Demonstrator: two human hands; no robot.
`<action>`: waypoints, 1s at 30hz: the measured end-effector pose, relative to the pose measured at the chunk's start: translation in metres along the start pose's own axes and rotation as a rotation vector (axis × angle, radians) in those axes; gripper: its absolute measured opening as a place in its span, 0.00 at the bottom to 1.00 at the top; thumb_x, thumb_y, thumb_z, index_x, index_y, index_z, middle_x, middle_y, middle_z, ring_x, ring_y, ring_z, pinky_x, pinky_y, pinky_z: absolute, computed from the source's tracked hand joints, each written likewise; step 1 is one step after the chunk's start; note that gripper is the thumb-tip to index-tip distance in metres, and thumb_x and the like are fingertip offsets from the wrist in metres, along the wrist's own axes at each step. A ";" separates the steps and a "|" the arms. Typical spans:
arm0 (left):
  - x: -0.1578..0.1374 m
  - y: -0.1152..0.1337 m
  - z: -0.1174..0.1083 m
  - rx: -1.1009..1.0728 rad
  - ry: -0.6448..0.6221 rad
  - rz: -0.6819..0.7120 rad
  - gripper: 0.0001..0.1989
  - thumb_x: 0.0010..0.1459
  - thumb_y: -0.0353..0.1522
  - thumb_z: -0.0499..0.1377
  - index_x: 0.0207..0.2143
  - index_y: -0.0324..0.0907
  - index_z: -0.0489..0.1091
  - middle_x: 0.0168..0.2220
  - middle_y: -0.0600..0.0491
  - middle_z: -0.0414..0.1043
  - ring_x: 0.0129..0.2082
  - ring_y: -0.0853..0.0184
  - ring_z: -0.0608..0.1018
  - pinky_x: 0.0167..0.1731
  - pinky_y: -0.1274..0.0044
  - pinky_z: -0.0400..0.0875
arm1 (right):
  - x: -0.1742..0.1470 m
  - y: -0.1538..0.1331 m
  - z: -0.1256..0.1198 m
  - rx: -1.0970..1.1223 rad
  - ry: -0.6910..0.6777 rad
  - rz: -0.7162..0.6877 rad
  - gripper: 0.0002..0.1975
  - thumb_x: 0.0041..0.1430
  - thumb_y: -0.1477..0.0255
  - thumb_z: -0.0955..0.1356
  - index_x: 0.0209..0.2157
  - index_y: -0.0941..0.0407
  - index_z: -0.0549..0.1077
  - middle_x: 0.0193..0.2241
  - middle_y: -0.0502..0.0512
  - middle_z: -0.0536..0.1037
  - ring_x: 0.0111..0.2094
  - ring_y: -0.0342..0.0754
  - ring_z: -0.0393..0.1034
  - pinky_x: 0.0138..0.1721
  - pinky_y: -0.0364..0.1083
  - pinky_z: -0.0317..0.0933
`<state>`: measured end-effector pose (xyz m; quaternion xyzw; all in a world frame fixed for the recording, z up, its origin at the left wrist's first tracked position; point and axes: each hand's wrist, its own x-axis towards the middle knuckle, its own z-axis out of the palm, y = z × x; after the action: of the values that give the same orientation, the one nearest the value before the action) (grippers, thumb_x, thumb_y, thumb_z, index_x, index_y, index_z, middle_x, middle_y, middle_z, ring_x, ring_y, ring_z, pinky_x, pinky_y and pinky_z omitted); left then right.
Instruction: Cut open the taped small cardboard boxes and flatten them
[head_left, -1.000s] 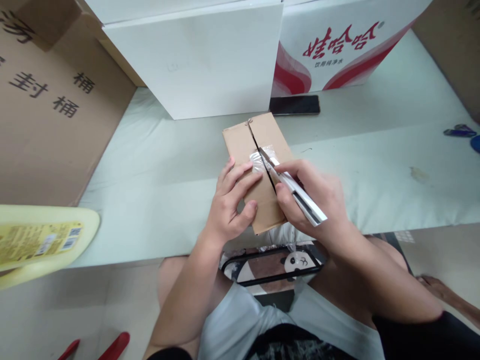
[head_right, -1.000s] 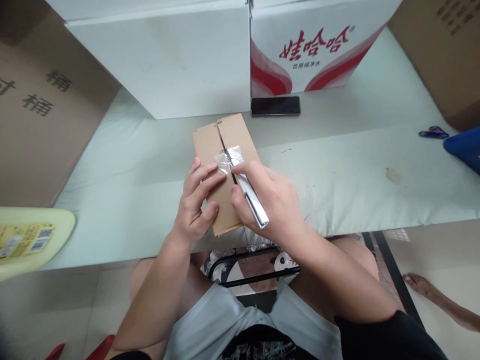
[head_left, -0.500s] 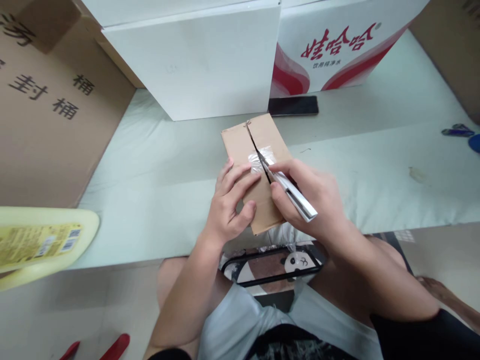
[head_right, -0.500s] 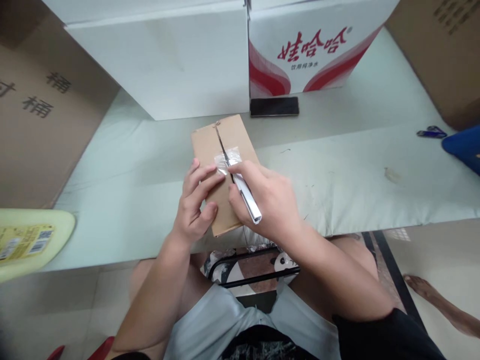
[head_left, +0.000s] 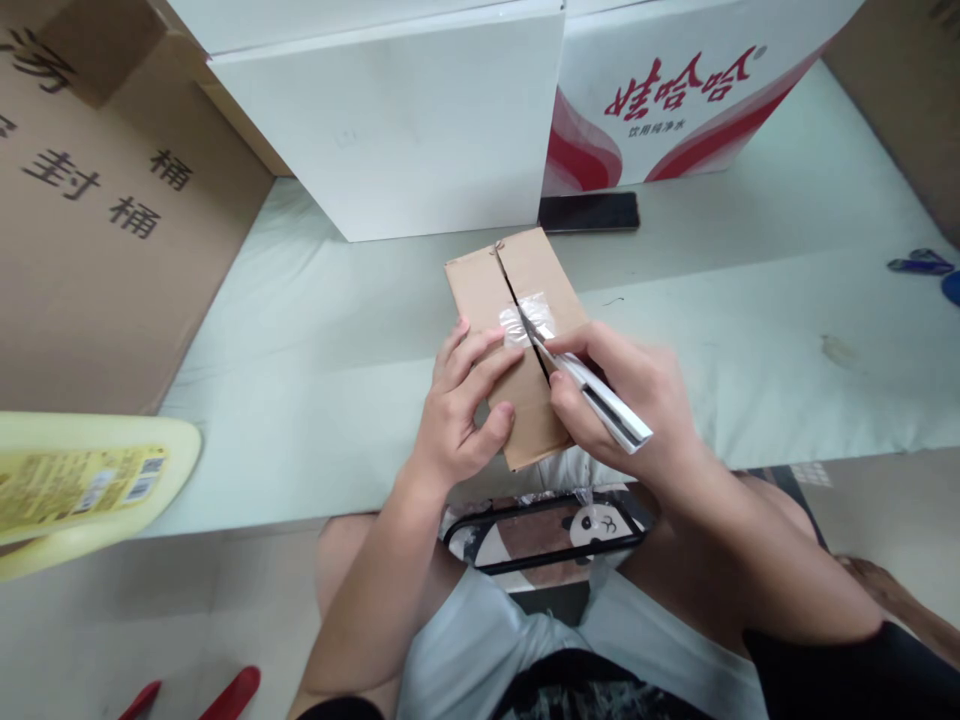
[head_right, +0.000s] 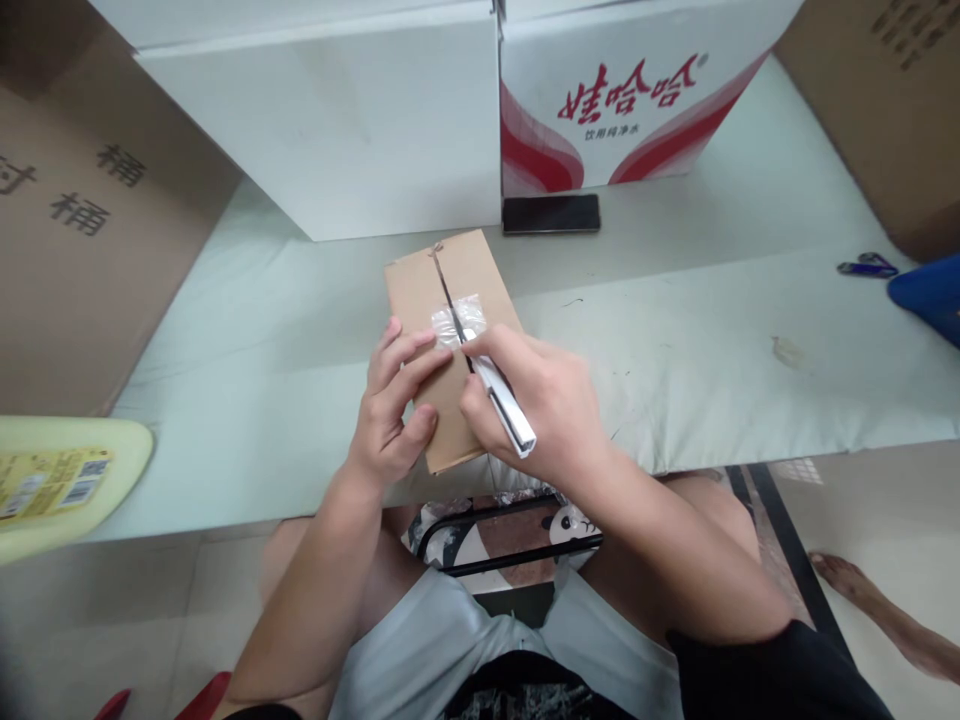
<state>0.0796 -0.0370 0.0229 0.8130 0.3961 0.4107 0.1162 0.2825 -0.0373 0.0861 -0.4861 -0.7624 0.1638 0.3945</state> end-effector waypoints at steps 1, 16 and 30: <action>0.000 0.000 0.000 0.000 0.001 0.000 0.22 0.73 0.43 0.49 0.63 0.49 0.66 0.63 0.47 0.68 0.67 0.55 0.69 0.73 0.52 0.52 | 0.000 0.000 0.000 0.005 -0.001 0.003 0.06 0.59 0.70 0.65 0.37 0.53 0.74 0.24 0.48 0.78 0.19 0.41 0.65 0.23 0.42 0.58; 0.001 0.000 0.000 -0.006 0.024 0.019 0.22 0.73 0.42 0.49 0.62 0.45 0.68 0.62 0.45 0.69 0.67 0.56 0.68 0.72 0.56 0.55 | -0.002 0.001 -0.005 0.028 -0.013 -0.030 0.03 0.57 0.71 0.65 0.32 0.54 0.71 0.20 0.47 0.73 0.17 0.39 0.61 0.22 0.41 0.55; -0.001 -0.004 -0.002 0.007 0.046 0.045 0.21 0.72 0.41 0.49 0.61 0.44 0.69 0.62 0.44 0.70 0.66 0.56 0.69 0.72 0.57 0.55 | -0.024 -0.014 -0.033 0.081 0.031 -0.130 0.04 0.59 0.72 0.65 0.30 0.54 0.70 0.19 0.47 0.68 0.19 0.40 0.59 0.21 0.42 0.53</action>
<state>0.0752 -0.0355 0.0217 0.8125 0.3816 0.4303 0.0950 0.3044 -0.0698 0.1053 -0.4218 -0.7787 0.1612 0.4355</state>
